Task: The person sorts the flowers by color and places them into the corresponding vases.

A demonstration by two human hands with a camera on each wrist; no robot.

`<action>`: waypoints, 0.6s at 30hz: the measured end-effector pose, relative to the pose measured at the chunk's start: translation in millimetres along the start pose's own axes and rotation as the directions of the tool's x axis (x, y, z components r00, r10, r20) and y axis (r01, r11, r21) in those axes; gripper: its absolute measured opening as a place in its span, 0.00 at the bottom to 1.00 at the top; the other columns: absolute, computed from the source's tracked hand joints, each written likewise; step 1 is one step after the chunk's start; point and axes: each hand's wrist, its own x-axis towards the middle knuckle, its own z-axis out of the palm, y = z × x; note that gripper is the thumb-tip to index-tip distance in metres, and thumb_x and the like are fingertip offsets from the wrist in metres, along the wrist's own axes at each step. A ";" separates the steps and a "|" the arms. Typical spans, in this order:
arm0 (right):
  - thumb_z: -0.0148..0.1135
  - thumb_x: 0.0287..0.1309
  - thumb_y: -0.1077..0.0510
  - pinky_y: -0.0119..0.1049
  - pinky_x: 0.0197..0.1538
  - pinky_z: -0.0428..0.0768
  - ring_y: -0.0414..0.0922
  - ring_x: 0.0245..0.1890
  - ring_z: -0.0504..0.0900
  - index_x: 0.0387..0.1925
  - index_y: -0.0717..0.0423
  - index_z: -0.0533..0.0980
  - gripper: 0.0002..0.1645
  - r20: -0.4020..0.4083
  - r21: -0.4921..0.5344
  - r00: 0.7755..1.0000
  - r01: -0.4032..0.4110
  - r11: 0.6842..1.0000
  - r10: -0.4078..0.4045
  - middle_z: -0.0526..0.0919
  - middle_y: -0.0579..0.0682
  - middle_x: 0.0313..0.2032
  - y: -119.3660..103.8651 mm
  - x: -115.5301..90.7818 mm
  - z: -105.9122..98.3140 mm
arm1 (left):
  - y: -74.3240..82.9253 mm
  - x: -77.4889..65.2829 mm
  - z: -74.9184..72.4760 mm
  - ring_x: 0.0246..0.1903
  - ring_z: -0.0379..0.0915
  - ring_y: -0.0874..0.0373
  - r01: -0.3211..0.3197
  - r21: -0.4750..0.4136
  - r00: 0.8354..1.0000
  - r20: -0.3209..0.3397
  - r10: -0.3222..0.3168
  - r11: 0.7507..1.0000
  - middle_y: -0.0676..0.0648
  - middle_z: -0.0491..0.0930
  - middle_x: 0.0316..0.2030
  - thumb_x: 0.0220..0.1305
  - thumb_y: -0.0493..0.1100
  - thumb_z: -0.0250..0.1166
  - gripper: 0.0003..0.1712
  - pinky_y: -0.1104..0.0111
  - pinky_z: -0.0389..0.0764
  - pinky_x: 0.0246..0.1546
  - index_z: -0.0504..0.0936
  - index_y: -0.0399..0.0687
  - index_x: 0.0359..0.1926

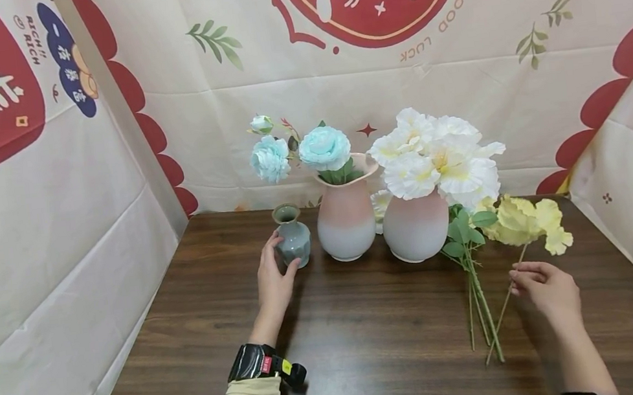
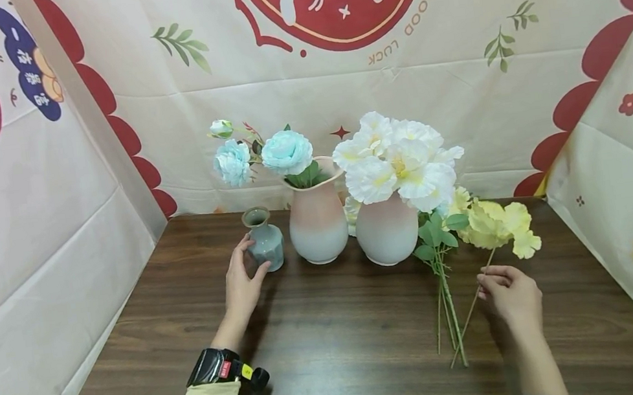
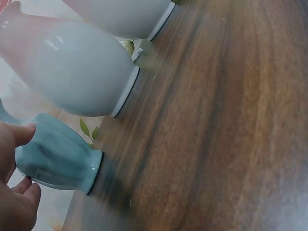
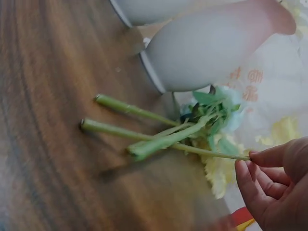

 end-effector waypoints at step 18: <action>0.67 0.56 0.72 0.16 0.26 0.82 0.26 0.18 0.81 0.34 0.54 0.82 0.11 -0.372 0.151 0.900 0.299 0.942 -0.226 0.85 0.27 0.25 -78.4 -29.1 -0.6 | -0.9 8.6 3.5 0.68 0.68 0.49 0.042 0.074 0.995 -0.095 -0.035 0.996 0.48 0.71 0.68 0.61 0.39 0.71 0.30 0.58 0.75 0.69 0.72 0.45 0.64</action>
